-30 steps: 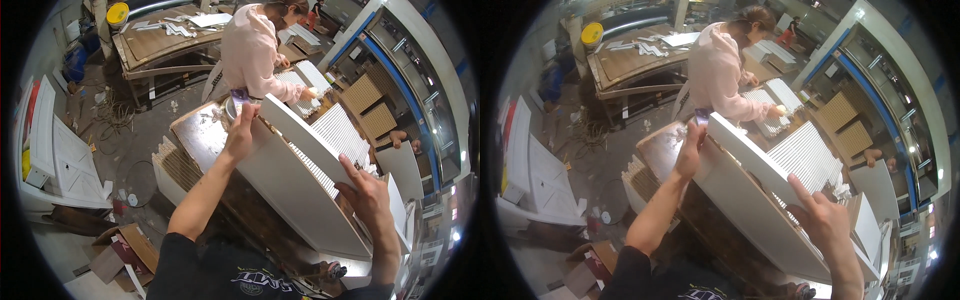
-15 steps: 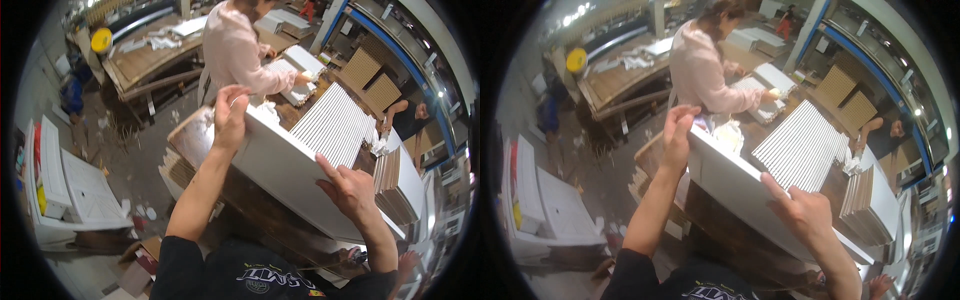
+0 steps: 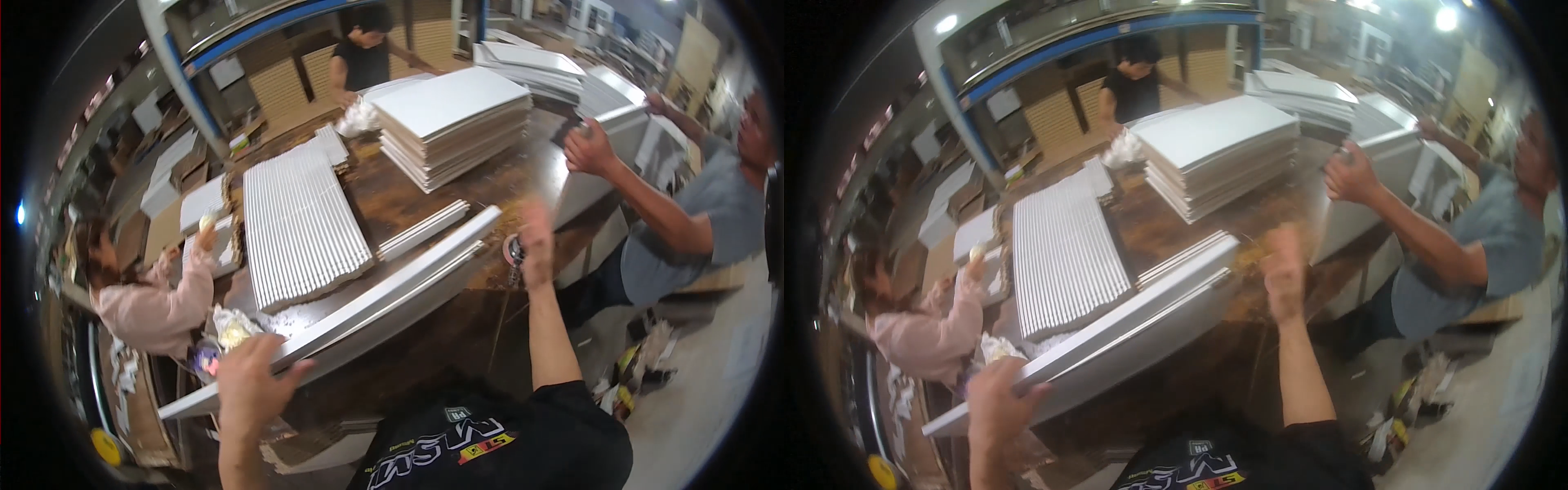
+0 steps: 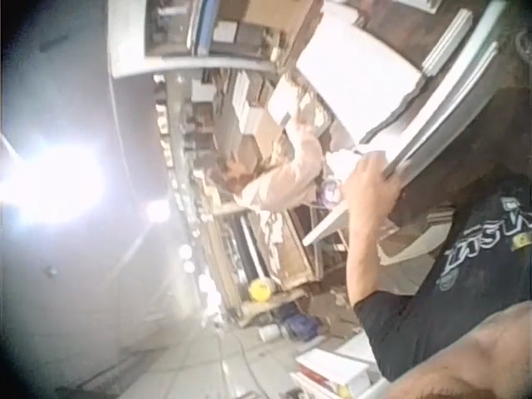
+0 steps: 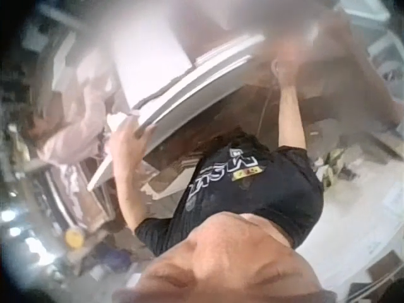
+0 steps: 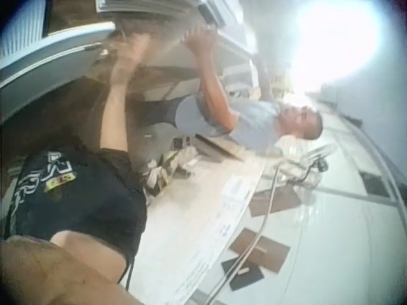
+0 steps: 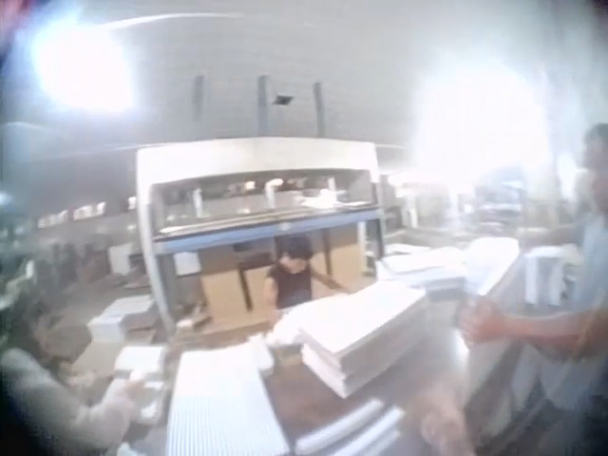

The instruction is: The recorder is sanding and organizing wooden slats and cabinet panels in a furniture workshop.

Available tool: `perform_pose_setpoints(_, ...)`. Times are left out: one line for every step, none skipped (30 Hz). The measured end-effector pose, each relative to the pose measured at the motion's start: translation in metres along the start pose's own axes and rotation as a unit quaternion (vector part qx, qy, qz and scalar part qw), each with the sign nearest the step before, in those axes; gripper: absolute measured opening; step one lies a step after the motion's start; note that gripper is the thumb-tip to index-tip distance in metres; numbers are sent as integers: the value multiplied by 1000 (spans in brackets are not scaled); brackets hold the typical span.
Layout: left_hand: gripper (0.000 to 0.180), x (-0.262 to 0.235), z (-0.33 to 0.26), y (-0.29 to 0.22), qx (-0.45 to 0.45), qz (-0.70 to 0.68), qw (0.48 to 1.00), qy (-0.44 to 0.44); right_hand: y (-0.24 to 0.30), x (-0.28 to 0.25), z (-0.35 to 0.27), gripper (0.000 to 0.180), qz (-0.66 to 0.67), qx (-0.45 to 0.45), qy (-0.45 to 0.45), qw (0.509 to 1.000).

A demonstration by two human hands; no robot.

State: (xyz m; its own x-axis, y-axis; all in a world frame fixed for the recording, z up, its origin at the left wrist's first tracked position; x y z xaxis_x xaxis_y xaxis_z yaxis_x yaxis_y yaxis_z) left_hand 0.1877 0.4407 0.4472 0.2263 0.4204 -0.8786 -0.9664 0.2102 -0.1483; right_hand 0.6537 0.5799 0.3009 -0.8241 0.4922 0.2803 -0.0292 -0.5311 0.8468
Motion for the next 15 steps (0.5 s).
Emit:
perform_pose_setpoints(46,18,15,-23,24,-13,999,22,-11,30,-18,80,11,39,139,989)
perform_pose_setpoints(41,30,33,-46,40,-34,998,40,-27,41,-41,81,42,134,175,974)
perform_pose_setpoints(39,42,46,-65,49,-40,996,59,-21,57,-50,80,23,121,218,968)
perform_pose_setpoints(36,53,57,-81,56,-45,994,79,-5,64,-55,78,-58,52,245,966)
perform_pose_setpoints(36,63,67,-97,63,-36,994,86,2,71,-60,76,-59,53,251,965)
perform_pose_setpoints(35,73,79,-115,79,-42,991,95,6,74,-62,75,-65,52,251,964)
perform_pose_setpoints(34,80,86,-129,94,-46,989,104,6,78,-61,80,-62,53,239,968)
perform_pose_setpoints(34,80,86,-134,98,-32,989,110,6,83,-61,85,-50,56,235,969)
perform_pose_setpoints(34,78,91,-137,86,-35,991,101,0,78,-56,78,-106,5,230,967)
perform_pose_setpoints(33,77,96,-135,72,-36,992,93,-1,78,-52,78,-98,10,219,971)
perform_pose_setpoints(33,72,100,-135,56,-44,995,73,2,83,-49,71,-87,3,228,970)
perform_pose_setpoints(33,72,103,-140,63,-35,994,80,4,88,-49,64,-79,-4,239,968)
perform_pose_setpoints(33,72,107,-140,38,-42,995,85,2,92,-46,57,-100,-24,227,969)
perform_pose_setpoints(34,72,111,-138,12,-47,995,90,-1,93,-43,57,-94,-16,219,971)
perform_pose_setpoints(36,79,112,-133,-6,-68,993,100,-6,98,-41,55,-102,6,238,966)
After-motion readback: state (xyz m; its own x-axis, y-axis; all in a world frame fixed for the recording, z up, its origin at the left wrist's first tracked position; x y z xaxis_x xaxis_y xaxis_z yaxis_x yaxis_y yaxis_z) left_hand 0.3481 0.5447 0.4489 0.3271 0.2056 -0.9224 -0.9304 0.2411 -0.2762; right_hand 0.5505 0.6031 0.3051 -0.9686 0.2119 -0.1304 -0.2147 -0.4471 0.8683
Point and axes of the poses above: each hand's wrist, its own z-axis towards the middle knuckle, its own x-axis out of the palm, y = z × x, the point moved 10 cm from there along z, towards the middle knuckle, and after that the axes turned 13 degrees about -y, right-handed, at the moved point
